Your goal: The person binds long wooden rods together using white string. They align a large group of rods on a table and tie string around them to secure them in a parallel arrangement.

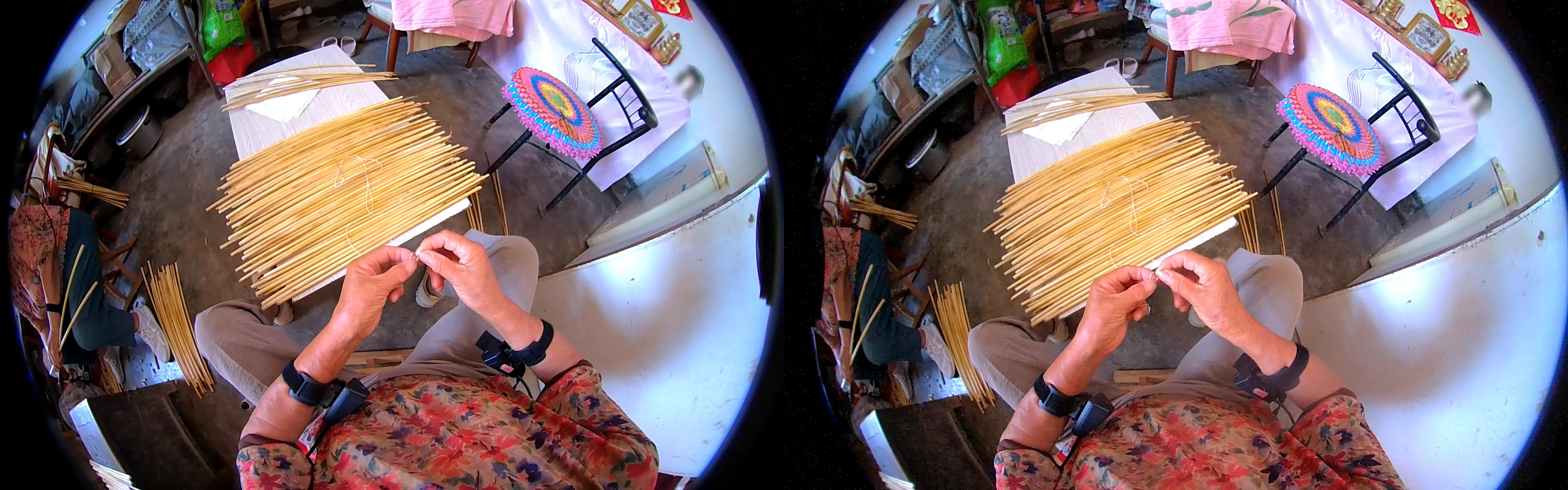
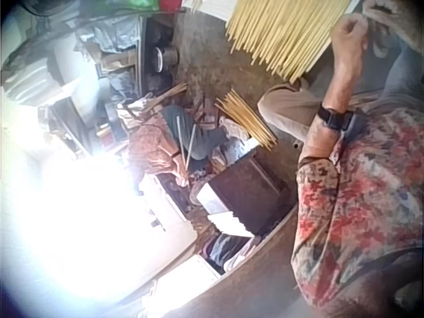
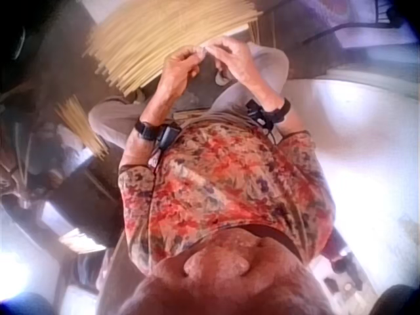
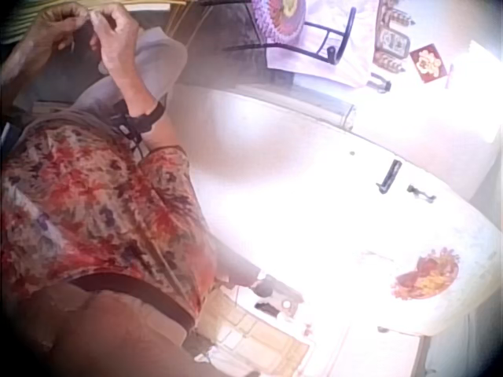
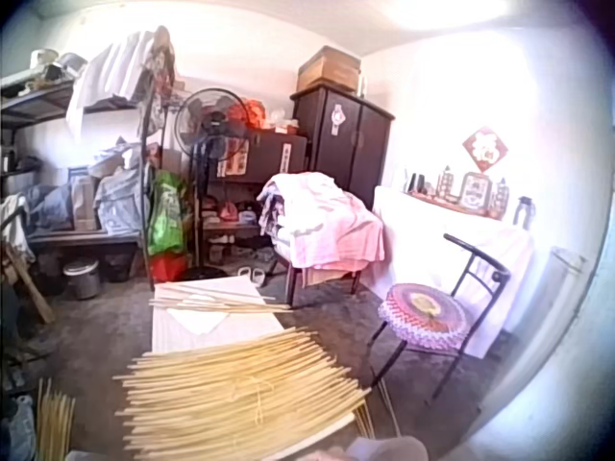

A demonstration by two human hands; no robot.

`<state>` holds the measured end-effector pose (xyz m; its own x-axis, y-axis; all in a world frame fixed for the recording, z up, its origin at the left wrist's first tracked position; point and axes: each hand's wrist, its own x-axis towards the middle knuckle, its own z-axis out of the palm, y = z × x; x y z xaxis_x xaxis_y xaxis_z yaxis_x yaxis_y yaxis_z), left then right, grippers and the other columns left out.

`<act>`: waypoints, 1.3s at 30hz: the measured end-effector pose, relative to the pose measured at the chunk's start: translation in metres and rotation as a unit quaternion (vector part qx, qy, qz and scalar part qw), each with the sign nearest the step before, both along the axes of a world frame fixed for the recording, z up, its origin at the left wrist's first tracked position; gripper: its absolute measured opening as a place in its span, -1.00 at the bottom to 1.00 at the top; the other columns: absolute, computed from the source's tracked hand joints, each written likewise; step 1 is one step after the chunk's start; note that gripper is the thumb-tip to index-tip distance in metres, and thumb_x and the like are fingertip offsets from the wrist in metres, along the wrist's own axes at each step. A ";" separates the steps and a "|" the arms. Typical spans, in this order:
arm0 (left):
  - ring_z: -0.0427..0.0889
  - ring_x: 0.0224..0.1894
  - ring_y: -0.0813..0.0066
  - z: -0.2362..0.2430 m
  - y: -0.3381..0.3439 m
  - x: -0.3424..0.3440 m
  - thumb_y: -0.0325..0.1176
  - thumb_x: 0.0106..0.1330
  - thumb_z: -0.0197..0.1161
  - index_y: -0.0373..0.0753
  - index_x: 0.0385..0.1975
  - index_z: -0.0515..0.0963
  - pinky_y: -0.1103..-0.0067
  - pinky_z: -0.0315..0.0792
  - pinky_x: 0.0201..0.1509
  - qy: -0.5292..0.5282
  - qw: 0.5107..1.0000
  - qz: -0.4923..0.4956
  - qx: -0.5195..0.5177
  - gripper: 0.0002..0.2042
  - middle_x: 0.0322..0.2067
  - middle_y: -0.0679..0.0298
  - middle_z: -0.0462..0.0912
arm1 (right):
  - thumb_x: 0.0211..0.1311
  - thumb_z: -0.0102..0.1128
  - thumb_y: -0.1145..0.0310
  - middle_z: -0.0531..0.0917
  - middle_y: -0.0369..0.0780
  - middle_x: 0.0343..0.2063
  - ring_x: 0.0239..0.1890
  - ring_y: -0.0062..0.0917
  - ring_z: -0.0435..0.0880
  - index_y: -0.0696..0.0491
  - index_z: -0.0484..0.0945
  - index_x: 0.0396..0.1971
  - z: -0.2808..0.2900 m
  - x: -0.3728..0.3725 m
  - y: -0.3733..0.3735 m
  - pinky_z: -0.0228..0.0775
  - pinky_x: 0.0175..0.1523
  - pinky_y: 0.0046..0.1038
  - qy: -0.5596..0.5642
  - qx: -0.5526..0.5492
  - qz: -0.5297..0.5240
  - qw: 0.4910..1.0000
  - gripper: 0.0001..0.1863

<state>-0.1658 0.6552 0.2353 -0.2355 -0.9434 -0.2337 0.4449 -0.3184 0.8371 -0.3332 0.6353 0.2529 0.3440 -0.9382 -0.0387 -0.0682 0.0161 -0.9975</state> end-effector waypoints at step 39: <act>0.27 -0.61 0.77 0.001 0.003 -0.002 -0.46 0.17 0.22 -0.25 -0.43 0.50 0.80 0.15 -0.61 0.004 0.999 0.013 -0.030 -0.95 -0.56 0.46 0.43 | 0.20 0.10 0.37 0.49 -0.35 -0.57 -0.66 -0.79 0.39 0.18 0.49 -0.34 0.004 -0.002 -0.003 0.25 -0.63 -0.74 -0.058 0.055 0.023 0.997 -0.83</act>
